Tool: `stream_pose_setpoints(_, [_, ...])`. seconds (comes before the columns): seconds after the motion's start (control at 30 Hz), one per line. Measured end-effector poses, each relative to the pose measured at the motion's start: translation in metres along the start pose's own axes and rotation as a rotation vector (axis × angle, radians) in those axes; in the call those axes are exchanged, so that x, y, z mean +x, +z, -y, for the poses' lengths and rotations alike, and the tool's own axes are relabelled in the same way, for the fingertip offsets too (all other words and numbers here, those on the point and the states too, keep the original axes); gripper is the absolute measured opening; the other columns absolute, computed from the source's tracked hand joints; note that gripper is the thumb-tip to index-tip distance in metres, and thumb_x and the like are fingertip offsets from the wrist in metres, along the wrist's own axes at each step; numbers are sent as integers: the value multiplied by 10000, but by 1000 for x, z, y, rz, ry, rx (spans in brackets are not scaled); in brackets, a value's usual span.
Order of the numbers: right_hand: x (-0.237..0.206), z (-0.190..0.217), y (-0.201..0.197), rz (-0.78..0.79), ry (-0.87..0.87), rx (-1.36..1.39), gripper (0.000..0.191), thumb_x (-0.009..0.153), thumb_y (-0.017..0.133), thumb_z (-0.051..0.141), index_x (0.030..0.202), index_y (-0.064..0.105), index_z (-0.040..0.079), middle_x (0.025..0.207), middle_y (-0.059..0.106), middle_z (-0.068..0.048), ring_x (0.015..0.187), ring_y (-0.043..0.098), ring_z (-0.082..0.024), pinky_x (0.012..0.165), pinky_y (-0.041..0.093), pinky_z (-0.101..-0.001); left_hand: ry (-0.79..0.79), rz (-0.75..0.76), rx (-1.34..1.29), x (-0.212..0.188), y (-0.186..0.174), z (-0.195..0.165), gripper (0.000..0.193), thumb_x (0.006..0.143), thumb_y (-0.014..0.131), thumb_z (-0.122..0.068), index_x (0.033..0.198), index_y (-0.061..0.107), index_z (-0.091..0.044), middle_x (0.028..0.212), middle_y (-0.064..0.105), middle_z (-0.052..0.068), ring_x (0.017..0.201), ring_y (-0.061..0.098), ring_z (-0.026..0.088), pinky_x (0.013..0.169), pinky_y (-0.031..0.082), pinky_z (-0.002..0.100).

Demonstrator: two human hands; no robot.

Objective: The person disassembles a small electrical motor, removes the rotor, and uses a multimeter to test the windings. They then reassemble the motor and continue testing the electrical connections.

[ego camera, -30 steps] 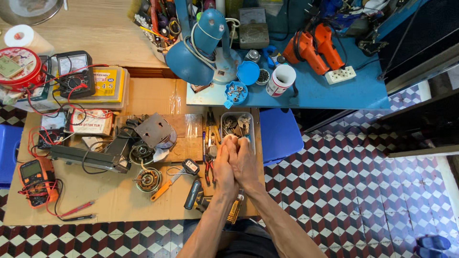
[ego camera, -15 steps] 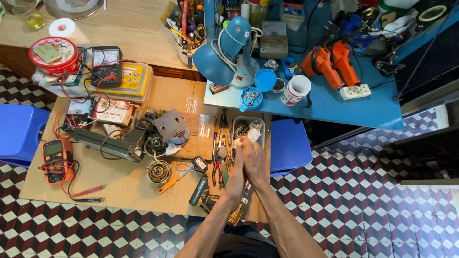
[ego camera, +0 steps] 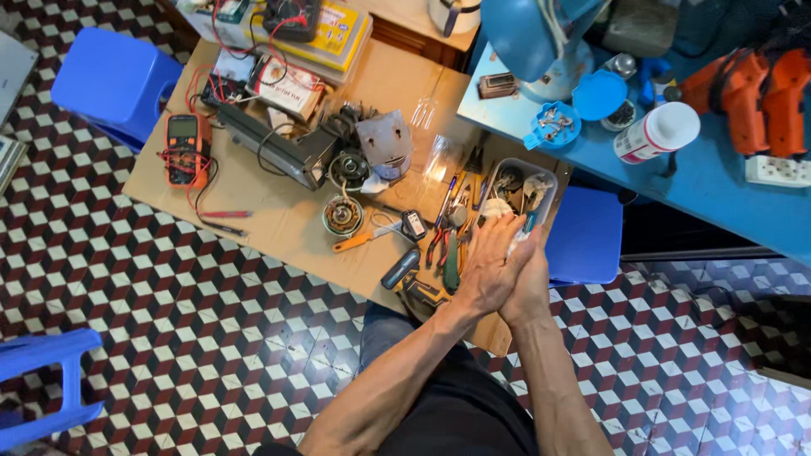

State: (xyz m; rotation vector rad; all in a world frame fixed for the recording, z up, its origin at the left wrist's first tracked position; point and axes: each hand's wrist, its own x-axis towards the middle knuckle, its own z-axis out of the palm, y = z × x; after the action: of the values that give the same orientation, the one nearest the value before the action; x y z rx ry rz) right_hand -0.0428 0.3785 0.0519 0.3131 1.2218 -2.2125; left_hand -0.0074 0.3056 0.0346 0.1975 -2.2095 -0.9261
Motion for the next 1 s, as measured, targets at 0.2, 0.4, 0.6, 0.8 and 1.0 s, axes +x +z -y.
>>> stream_pose_setpoints(0.2, [-7, 0, 8, 95, 130, -315, 720, 1052, 294, 600, 1387, 500, -3, 1347, 621, -185, 1217, 641, -225, 1116, 442, -398, -965, 363, -601, 33, -6, 51, 513, 1030, 468, -495, 1030, 682, -29, 1004, 722, 259, 860, 701, 350, 718, 549, 438])
stream_pose_setpoints(0.4, [30, 0, -12, -3, 160, -373, 747, 1106, 362, 599, 1325, 534, -95, 1103, 632, -193, 1013, 617, -286, 984, 463, -527, -759, 282, -588, 13, -2, 12, 382, 1055, 449, -359, 1059, 686, -60, 1077, 698, 171, 942, 632, 300, 784, 542, 415])
stream_pose_setpoints(0.6, [17, 2, 12, 20, 176, -373, 631, 1036, 371, 536, 1380, 475, 18, 1409, 551, -170, 1358, 527, -238, 1159, 408, -388, -371, 120, -243, 12, -13, 36, 369, 1163, 376, -303, 1176, 605, -14, 1072, 676, 175, 1077, 634, 311, 926, 526, 456])
stream_pose_setpoints(0.8, [-6, -22, 26, 165, -180, -595, 615, 1084, 448, 390, 1462, 382, -91, 1550, 382, -246, 1474, 371, -329, 1236, 324, -444, -1145, -135, -1443, 22, 12, 44, 377, 1117, 385, -256, 1362, 493, 10, 1271, 535, 212, 1166, 529, 351, 1056, 420, 472])
stream_pose_setpoints(1.0, [37, -15, -3, -22, -88, -584, 619, 1080, 374, 369, 1537, 417, -47, 1562, 435, -254, 1426, 429, -324, 1175, 349, -391, -918, 134, -1120, -1, 0, 0, 629, 1062, 256, -372, 1589, 309, -34, 1677, 303, 118, 1548, 254, 225, 1244, 188, 352])
